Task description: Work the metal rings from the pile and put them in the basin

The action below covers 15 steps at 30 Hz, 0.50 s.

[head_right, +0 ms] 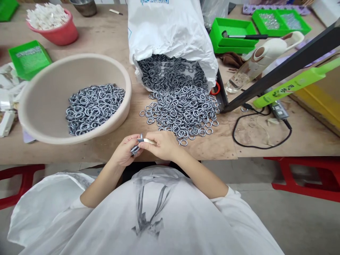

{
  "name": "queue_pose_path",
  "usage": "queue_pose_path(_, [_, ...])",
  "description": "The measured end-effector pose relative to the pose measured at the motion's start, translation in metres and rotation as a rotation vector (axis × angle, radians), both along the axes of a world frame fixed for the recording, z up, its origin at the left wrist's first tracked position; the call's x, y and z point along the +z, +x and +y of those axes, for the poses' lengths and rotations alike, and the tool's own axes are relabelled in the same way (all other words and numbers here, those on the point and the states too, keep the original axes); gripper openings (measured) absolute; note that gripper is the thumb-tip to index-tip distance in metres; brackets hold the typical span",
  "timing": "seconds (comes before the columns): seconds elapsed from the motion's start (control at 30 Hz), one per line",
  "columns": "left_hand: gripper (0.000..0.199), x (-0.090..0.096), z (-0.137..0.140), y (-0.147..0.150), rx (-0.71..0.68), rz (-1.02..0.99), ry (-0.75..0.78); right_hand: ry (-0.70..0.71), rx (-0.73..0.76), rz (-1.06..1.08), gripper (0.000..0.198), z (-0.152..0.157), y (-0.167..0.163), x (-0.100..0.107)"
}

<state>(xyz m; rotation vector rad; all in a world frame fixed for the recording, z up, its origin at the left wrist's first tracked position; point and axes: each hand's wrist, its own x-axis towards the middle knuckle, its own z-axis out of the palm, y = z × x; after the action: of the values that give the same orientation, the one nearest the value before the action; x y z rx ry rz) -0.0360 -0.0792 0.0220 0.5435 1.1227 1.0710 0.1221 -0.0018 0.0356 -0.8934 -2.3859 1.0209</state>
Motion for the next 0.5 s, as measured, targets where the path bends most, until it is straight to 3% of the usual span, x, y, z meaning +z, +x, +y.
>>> queue_pose_path(0.1, [0.033,0.01,-0.011,-0.005,-0.185,0.023,0.026,-0.047,-0.184,0.037,0.047,0.016,-0.001,-0.008])
queue_pose_path(0.17, [0.035,0.028,-0.018,-0.015,-0.175,0.119,0.118,-0.069,-0.281,0.074,0.048,0.027,0.0,-0.012])
queue_pose_path(0.23, [0.033,0.053,-0.018,-0.033,0.007,0.397,0.296,-0.06,-0.328,0.045,0.048,0.034,-0.002,-0.014])
queue_pose_path(0.3, [0.029,0.076,-0.011,-0.056,0.398,0.861,0.512,0.01,-0.34,-0.081,0.045,0.04,-0.01,-0.015])
queue_pose_path(0.33, [0.027,0.085,-0.005,-0.067,0.516,1.143,0.57,0.069,-0.328,-0.16,0.041,0.042,-0.017,-0.014])
queue_pose_path(0.37, [0.029,0.091,0.001,-0.077,0.527,1.433,0.529,0.136,-0.304,-0.236,0.036,0.045,-0.026,-0.014])
queue_pose_path(0.4, [0.033,0.094,0.008,-0.086,0.452,1.66,0.405,0.203,-0.272,-0.305,0.032,0.048,-0.035,-0.014])
queue_pose_path(0.5, [0.049,0.092,0.024,-0.104,0.131,1.9,0.093,0.334,-0.175,-0.478,0.032,0.057,-0.067,-0.013])
